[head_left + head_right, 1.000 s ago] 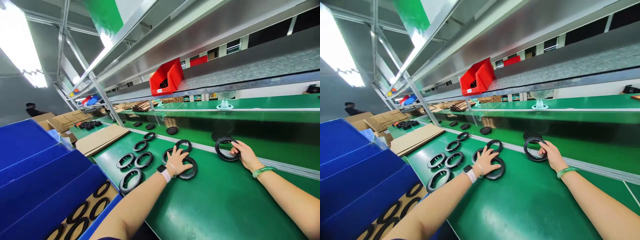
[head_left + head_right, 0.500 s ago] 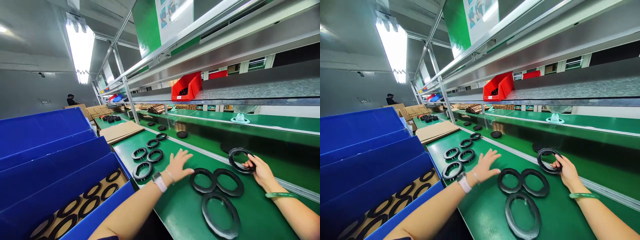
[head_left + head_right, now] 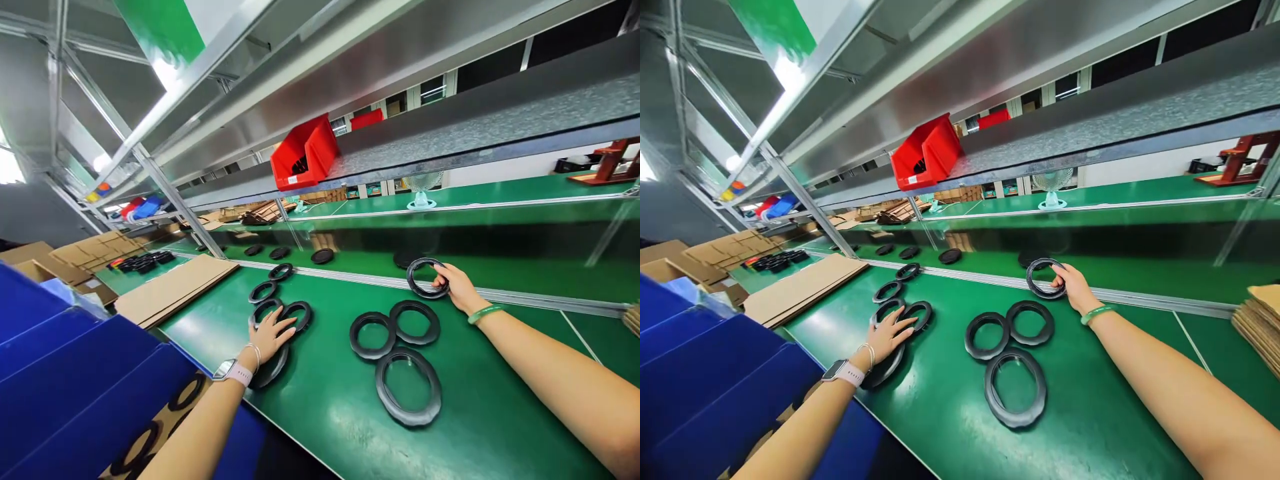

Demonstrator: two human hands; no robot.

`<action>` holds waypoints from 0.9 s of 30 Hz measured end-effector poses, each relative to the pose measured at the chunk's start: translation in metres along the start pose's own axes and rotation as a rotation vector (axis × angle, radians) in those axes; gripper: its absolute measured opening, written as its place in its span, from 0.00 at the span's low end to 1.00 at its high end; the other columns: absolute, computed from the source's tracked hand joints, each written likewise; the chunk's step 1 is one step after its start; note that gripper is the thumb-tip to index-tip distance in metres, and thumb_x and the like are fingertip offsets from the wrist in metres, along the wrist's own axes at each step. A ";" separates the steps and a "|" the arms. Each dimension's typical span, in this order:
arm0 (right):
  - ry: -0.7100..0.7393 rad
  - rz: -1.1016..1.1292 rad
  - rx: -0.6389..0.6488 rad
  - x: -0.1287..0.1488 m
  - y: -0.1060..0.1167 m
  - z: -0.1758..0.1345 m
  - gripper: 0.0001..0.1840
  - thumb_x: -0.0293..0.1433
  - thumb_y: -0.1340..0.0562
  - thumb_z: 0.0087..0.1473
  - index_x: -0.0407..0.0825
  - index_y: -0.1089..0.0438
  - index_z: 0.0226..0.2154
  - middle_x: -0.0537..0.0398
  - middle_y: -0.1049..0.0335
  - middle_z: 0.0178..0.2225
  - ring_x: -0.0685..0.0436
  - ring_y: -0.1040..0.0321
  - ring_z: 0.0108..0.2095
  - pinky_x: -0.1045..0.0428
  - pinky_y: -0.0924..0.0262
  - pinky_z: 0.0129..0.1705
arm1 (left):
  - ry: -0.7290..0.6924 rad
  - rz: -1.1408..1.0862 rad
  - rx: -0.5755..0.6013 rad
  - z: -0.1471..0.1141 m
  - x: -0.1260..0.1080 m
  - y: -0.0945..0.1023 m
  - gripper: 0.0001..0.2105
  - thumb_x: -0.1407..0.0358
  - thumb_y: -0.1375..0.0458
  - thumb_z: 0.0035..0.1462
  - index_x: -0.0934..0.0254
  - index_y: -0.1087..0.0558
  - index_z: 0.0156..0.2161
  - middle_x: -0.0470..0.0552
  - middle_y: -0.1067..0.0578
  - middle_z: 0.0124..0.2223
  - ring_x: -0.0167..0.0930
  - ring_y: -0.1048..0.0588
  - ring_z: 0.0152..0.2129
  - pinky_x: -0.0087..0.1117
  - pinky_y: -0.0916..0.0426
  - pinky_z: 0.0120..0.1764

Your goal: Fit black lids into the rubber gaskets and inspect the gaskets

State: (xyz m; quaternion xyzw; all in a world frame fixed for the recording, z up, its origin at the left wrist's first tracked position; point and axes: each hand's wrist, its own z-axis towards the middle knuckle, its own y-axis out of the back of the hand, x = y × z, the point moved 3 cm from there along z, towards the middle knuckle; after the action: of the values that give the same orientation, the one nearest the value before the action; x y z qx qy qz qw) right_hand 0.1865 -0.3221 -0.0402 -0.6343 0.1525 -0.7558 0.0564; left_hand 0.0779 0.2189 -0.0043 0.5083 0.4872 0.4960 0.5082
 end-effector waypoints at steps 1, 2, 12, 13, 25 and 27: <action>-0.008 -0.006 0.004 0.000 0.001 0.000 0.31 0.54 0.26 0.37 0.48 0.35 0.29 0.62 0.43 0.18 0.47 0.37 0.23 0.54 0.37 0.26 | -0.060 -0.024 0.011 0.002 -0.013 -0.001 0.19 0.49 0.52 0.65 0.41 0.33 0.59 0.48 0.50 0.71 0.49 0.51 0.67 0.72 0.63 0.59; -0.015 -0.013 0.010 0.000 0.001 0.000 0.31 0.54 0.26 0.37 0.48 0.35 0.29 0.62 0.43 0.18 0.47 0.37 0.23 0.54 0.37 0.26 | -0.121 -0.052 0.025 0.003 -0.027 -0.001 0.20 0.48 0.52 0.65 0.40 0.33 0.59 0.46 0.51 0.71 0.48 0.52 0.67 0.70 0.65 0.60; -0.055 -0.044 0.044 0.003 0.003 -0.003 0.29 0.52 0.25 0.39 0.48 0.37 0.26 0.61 0.42 0.19 0.47 0.36 0.25 0.54 0.36 0.28 | -0.648 -0.355 0.144 -0.018 -0.134 0.018 0.29 0.43 0.47 0.60 0.45 0.40 0.64 0.46 0.41 0.68 0.38 0.47 0.66 0.51 0.69 0.68; -0.056 -0.043 0.045 0.002 0.004 -0.002 0.30 0.52 0.25 0.39 0.48 0.37 0.25 0.60 0.42 0.19 0.47 0.36 0.25 0.54 0.36 0.28 | -0.684 -0.418 0.159 -0.022 -0.140 0.020 0.30 0.42 0.47 0.61 0.47 0.41 0.65 0.46 0.39 0.67 0.37 0.45 0.66 0.49 0.68 0.68; -0.103 0.007 0.029 -0.003 0.011 0.005 0.27 0.49 0.24 0.41 0.48 0.31 0.33 0.61 0.43 0.20 0.47 0.37 0.26 0.53 0.34 0.31 | 0.046 -0.350 -0.219 0.107 -0.015 0.031 0.33 0.48 0.48 0.61 0.65 0.42 0.66 0.59 0.46 0.69 0.46 0.54 0.68 0.53 0.56 0.66; -0.092 -0.017 0.041 -0.002 0.008 0.005 0.26 0.50 0.25 0.43 0.48 0.34 0.28 0.60 0.43 0.21 0.47 0.37 0.26 0.53 0.34 0.31 | 0.250 -0.267 -0.228 0.134 0.024 0.032 0.35 0.47 0.48 0.60 0.63 0.43 0.67 0.62 0.50 0.70 0.55 0.56 0.67 0.64 0.56 0.62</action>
State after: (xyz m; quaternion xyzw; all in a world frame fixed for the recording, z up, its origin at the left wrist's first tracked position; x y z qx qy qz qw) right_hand 0.1909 -0.3302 -0.0442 -0.6683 0.1291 -0.7293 0.0698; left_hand 0.2126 0.2379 0.0296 0.3132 0.5502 0.5355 0.5590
